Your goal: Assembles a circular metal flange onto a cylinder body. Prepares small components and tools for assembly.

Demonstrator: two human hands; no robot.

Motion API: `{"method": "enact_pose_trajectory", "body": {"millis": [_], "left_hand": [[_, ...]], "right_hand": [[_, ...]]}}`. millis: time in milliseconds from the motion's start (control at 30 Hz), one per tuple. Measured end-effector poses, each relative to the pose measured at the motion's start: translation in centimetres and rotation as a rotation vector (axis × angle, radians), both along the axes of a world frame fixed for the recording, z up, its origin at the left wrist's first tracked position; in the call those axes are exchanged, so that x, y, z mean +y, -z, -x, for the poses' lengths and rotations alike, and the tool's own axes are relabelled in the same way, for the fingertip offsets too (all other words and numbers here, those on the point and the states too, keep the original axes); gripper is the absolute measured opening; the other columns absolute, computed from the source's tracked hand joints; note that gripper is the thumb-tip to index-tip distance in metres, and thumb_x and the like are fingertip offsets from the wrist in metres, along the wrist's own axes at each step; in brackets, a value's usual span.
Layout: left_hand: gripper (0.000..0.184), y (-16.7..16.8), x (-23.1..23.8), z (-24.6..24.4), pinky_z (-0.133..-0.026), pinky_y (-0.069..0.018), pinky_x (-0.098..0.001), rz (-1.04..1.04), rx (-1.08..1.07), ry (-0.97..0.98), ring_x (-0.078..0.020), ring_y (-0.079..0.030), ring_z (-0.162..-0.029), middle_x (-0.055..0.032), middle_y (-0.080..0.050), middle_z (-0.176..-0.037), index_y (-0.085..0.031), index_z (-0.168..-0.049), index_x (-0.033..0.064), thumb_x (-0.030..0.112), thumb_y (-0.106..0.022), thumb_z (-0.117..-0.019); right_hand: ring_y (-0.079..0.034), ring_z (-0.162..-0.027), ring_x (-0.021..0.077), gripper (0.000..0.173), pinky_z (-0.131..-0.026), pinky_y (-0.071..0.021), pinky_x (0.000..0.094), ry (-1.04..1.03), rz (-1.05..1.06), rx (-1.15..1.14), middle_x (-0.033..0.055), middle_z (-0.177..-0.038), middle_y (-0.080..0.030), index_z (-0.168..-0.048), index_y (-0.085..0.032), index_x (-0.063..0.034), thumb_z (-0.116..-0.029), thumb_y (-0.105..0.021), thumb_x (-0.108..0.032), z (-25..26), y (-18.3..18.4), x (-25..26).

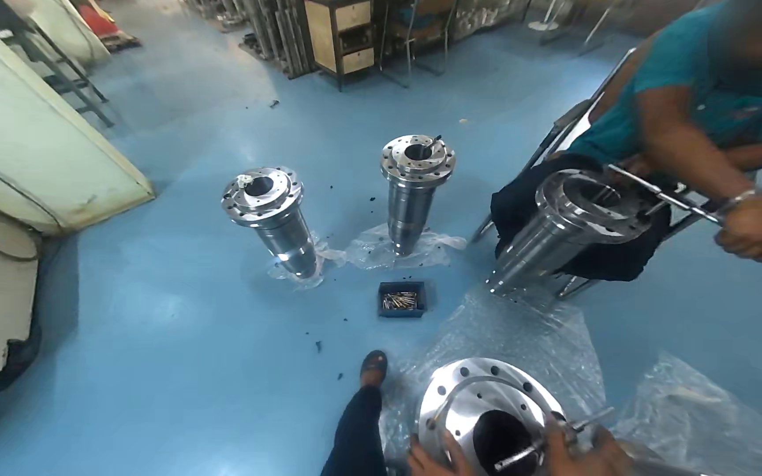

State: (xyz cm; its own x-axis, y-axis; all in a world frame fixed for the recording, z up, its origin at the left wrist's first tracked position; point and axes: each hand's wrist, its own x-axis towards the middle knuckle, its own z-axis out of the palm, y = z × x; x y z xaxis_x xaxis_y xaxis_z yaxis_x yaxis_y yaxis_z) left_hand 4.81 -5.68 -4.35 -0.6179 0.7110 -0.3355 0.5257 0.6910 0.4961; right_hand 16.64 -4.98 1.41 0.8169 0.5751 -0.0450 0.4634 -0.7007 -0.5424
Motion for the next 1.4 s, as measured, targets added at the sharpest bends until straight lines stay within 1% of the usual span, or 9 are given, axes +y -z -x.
{"method": "enact_pose_trajectory", "body": {"millis": [167, 300, 400, 600, 700, 867, 1100, 1267, 1400], "left_hand": [[0.070, -0.3, -0.6, -0.3, -0.086, -0.0534, -0.0659, -0.048, -0.021, 0.018, -0.0501, -0.065, -0.109, -0.0322, -0.061, -0.126, -0.055, -0.140, -0.0059, 0.049, -0.062, -0.0973], [0.068, -0.3, -0.5, -0.3, -0.083, -0.0541, -0.0649, -0.058, -0.004, 0.022, -0.0495, -0.066, -0.108, -0.0311, -0.062, -0.125, -0.055, -0.139, -0.0055, 0.049, -0.061, -0.0982], [0.068, -0.3, -0.4, -0.2, -0.082, -0.0547, -0.0632, -0.055, 0.007, 0.023, -0.0485, -0.066, -0.107, -0.0302, -0.062, -0.124, -0.056, -0.138, -0.0053, 0.049, -0.062, -0.0979], [0.068, -0.2, -0.2, -0.1, -0.084, -0.0551, -0.0613, -0.045, 0.010, 0.032, -0.0459, -0.066, -0.109, -0.0287, -0.062, -0.125, -0.056, -0.139, -0.0044, 0.049, -0.060, -0.0983], [0.067, -0.4, -0.1, 0.0, -0.084, -0.0551, -0.0611, -0.028, 0.003, 0.030, -0.0454, -0.066, -0.110, -0.0282, -0.062, -0.126, -0.056, -0.140, -0.0036, 0.049, -0.060, -0.0987], [0.067, -0.5, 0.1, -0.1, -0.085, -0.0548, -0.0611, -0.017, -0.003, 0.030, -0.0451, -0.065, -0.111, -0.0279, -0.062, -0.127, -0.055, -0.141, -0.0034, 0.049, -0.059, -0.0992], [0.068, -0.4, 0.0, -0.1, -0.083, -0.0551, -0.0606, -0.022, 0.016, 0.029, -0.0445, -0.066, -0.109, -0.0270, -0.062, -0.126, -0.056, -0.140, -0.0027, 0.050, -0.059, -0.0983], [0.068, -0.2, -0.1, -0.2, -0.082, -0.0547, -0.0616, -0.048, 0.019, 0.023, -0.0451, -0.067, -0.107, -0.0271, -0.063, -0.124, -0.056, -0.139, -0.0032, 0.051, -0.058, -0.0976], [0.069, -0.3, -0.1, -0.2, -0.082, -0.0540, -0.0629, -0.041, 0.010, 0.014, -0.0457, -0.067, -0.106, -0.0274, -0.063, -0.125, -0.055, -0.140, -0.0031, 0.050, -0.058, -0.0972]], "right_hand": [[-0.062, -0.120, 0.0442, 0.044, -0.103, -0.0476, 0.0591, -0.281, 0.178, 0.166, 0.0297, -0.132, -0.061, -0.138, -0.056, 0.0069, -0.0949, -0.061, -0.002, -1.5, -1.9, 1.5], [-0.059, -0.127, 0.0420, 0.028, -0.112, -0.0347, 0.0662, -0.653, 0.083, -0.039, 0.0147, -0.120, -0.073, -0.099, -0.080, -0.0072, -0.0845, -0.062, 0.009, -3.0, -0.4, 0.2], [-0.055, -0.133, 0.0450, 0.030, -0.118, -0.0248, 0.0703, -0.694, -0.035, -0.123, 0.0132, -0.120, -0.074, -0.090, -0.081, -0.0071, -0.0810, -0.062, 0.014, -2.7, 0.6, -0.7], [-0.060, -0.123, 0.0447, 0.026, -0.105, -0.0483, 0.0556, -0.130, -0.194, -0.137, 0.0279, -0.126, -0.065, -0.113, -0.070, 0.0086, -0.0932, -0.056, 0.000, -0.8, -0.3, -1.8], [-0.057, -0.122, 0.0452, 0.054, -0.104, -0.0467, 0.0555, 0.135, 0.031, 0.123, 0.0337, -0.133, -0.055, -0.132, -0.055, 0.0117, -0.0987, -0.068, -0.030, -0.1, -1.8, -0.3], [-0.059, -0.123, 0.0398, 0.048, -0.104, -0.0488, 0.0532, -0.101, 0.259, 0.195, 0.0281, -0.136, -0.055, -0.140, -0.051, 0.0061, -0.0963, -0.065, -0.008, -0.4, -1.9, 2.2], [-0.052, -0.134, 0.0457, 0.028, -0.118, -0.0253, 0.0702, -0.634, 0.023, -0.149, 0.0155, -0.122, -0.071, -0.092, -0.080, -0.0093, -0.0783, -0.069, 0.013, -2.7, 0.7, -0.3], [-0.056, -0.129, 0.0434, 0.028, -0.107, -0.0463, 0.0567, -0.248, -0.193, -0.118, 0.0268, -0.133, -0.062, -0.112, -0.072, 0.0059, -0.0910, -0.053, 0.004, -1.1, 0.4, -1.7], [-0.059, -0.118, 0.0426, 0.056, -0.099, -0.0490, 0.0552, 0.141, 0.017, 0.213, 0.0324, -0.133, -0.055, -0.138, -0.050, 0.0098, -0.1011, -0.065, -0.029, -0.3, -1.5, 0.1]]}}
